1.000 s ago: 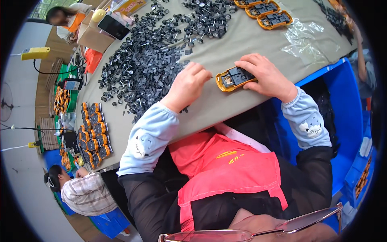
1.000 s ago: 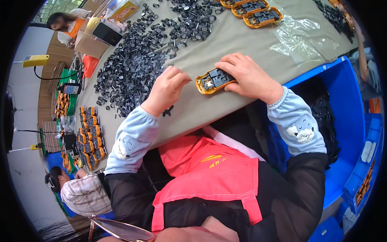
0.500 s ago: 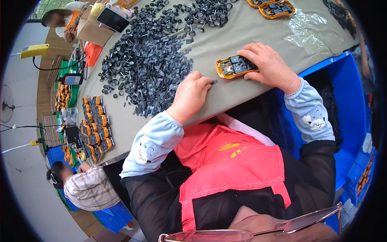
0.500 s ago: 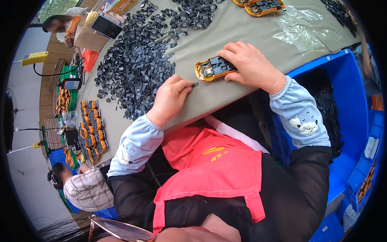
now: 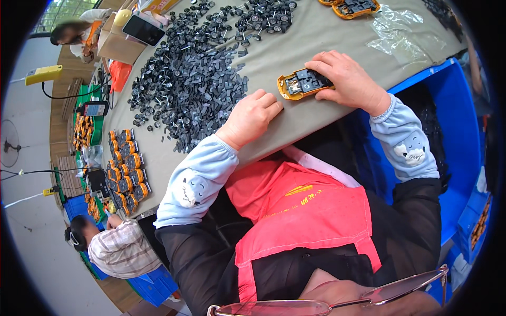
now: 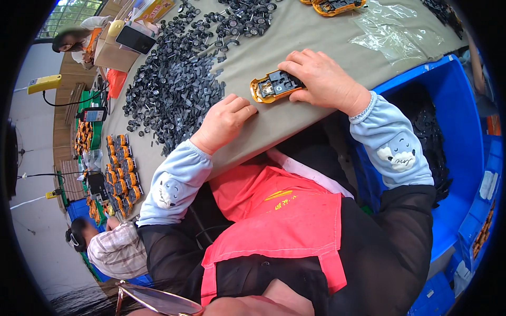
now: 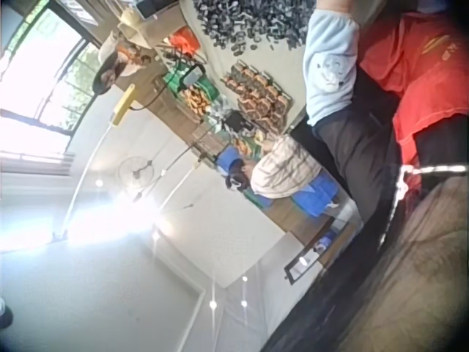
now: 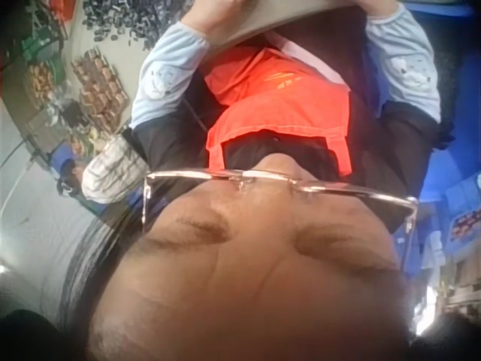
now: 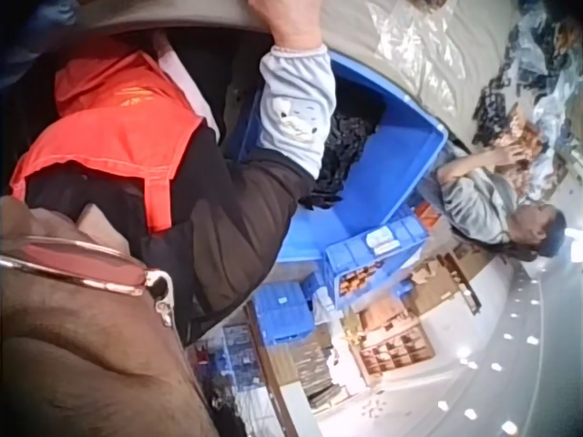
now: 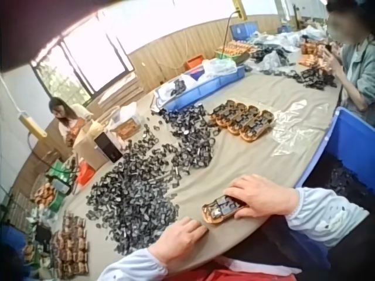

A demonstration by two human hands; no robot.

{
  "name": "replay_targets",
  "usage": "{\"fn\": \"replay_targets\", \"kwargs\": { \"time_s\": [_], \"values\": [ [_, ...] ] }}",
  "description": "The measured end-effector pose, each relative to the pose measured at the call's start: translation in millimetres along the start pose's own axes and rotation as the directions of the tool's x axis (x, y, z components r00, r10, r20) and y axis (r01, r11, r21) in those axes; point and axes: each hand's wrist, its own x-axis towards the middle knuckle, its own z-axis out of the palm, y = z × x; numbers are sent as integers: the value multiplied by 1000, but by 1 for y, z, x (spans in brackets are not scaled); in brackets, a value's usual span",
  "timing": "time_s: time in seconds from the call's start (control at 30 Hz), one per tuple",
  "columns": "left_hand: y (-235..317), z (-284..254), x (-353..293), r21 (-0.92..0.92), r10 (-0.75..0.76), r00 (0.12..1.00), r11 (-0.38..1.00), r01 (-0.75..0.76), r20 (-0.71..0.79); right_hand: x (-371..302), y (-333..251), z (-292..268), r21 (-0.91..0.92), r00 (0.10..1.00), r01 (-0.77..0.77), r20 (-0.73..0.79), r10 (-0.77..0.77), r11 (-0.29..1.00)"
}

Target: Assembling small plastic toy car parts onto yellow car bases at a factory workstation.

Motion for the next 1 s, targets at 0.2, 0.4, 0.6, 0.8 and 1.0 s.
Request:
{"fn": "replay_targets", "kwargs": {
  "time_s": [0.2, 0.4, 0.6, 0.8, 1.0],
  "values": [
    [-1, -13, 13, -87, -57, 979, 995, 41, -195, 1, 3, -1, 44, 999, -16, 48, 14, 999],
    [-21, -21, 41, -55, 162, 986, 985, -163, -37, 4, 6, -1, 58, 997, 22, 68, -26, 998],
    [-33, -22, 51, -177, 355, 914, 930, -323, 197, 5, 8, -4, 31, 991, 104, 75, -106, 994],
    [-36, -24, 52, -127, 401, 898, 915, -383, 184, 9, 5, -8, 43, 986, 135, 96, -139, 990],
    [-11, -26, 41, -84, 401, 895, 916, -392, 196, 6, -1, -23, 73, 975, 180, 116, -188, 981]
  ]
}}
